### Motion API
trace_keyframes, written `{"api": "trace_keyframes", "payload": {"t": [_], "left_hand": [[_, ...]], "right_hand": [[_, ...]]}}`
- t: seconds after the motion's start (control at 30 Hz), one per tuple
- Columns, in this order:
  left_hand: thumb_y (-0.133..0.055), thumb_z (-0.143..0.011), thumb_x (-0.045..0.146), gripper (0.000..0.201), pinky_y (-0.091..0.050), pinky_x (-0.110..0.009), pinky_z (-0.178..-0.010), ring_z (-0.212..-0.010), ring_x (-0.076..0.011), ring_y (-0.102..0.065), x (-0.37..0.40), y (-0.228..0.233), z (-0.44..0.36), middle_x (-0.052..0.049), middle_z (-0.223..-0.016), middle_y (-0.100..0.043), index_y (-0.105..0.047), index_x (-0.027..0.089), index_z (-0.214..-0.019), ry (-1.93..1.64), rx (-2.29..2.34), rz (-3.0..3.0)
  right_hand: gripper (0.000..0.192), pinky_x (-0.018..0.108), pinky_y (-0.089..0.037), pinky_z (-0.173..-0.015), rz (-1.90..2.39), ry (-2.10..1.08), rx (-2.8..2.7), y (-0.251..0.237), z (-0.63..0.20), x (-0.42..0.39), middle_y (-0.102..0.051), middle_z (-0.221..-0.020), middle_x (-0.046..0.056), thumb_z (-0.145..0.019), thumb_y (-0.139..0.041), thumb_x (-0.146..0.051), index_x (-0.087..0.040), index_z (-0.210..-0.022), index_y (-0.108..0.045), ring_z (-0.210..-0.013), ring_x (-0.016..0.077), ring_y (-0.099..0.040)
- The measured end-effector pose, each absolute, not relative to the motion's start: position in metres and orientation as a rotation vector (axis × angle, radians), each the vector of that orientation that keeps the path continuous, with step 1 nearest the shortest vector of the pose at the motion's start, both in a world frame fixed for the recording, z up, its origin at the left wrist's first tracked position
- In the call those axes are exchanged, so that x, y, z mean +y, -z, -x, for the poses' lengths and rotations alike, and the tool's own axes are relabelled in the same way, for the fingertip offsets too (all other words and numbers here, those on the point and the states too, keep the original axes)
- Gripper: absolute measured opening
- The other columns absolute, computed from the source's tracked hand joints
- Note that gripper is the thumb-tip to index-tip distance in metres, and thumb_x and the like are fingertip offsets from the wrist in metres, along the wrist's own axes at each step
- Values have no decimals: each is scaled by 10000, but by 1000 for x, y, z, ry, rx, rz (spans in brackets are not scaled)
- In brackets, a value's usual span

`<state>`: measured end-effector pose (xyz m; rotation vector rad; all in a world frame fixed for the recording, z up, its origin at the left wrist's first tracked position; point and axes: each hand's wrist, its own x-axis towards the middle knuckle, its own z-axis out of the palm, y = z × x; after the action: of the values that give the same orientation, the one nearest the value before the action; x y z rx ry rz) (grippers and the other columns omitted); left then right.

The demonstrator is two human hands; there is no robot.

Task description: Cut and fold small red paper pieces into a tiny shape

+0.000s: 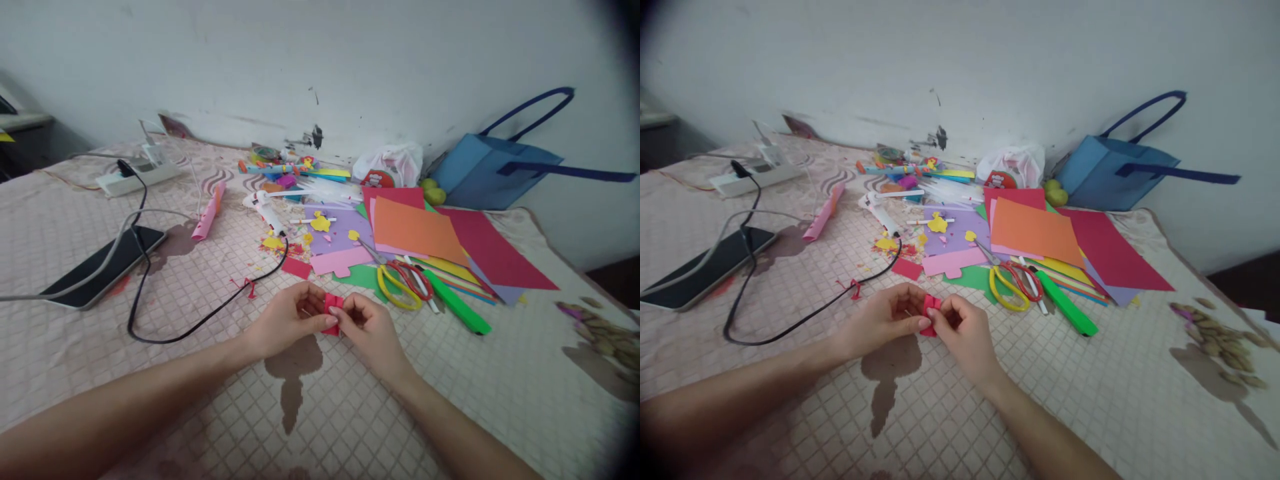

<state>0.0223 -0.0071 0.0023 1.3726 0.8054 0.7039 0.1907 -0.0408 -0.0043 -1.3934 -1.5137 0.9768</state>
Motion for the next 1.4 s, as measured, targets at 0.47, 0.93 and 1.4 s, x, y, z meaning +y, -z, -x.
{"api": "trace_keyframes", "payload": {"t": [0.47, 0.93, 1.4], "left_hand": [[-732, -683, 295, 341, -487, -310, -704, -734, -158, -627, -7, -5, -22, -41, -801, -632, -521, 136, -898, -674, 740, -1330], [-637, -741, 319, 214, -377, -223, -562, -616, -106, -473, -7, -11, -20, 34, -652, -482, -508, 153, -702, -711, 882, -1472], [-633, -772, 230, 354, -462, -239, -605, -670, -119, -609, 3, -6, -19, 0, -813, -597, -372, 194, -1009, -893, 769, -1156]], "right_hand": [[317, 228, -310, -464, 1241, -1230, -1455, 4, -190, -36, -436, -519, -50, -786, -609, -419, -196, -607, -474, -489, 102, -391], [299, 221, -338, -476, 1247, -1218, -1400, 8, -193, -36, -448, -575, -44, -828, -564, -416, -194, -657, -459, -517, 104, -427], [223, 321, -484, -764, 1132, -898, -1608, 2, -199, -33, -627, -932, 57, -886, -402, -144, -216, -994, -584, -836, 159, -593]]}}
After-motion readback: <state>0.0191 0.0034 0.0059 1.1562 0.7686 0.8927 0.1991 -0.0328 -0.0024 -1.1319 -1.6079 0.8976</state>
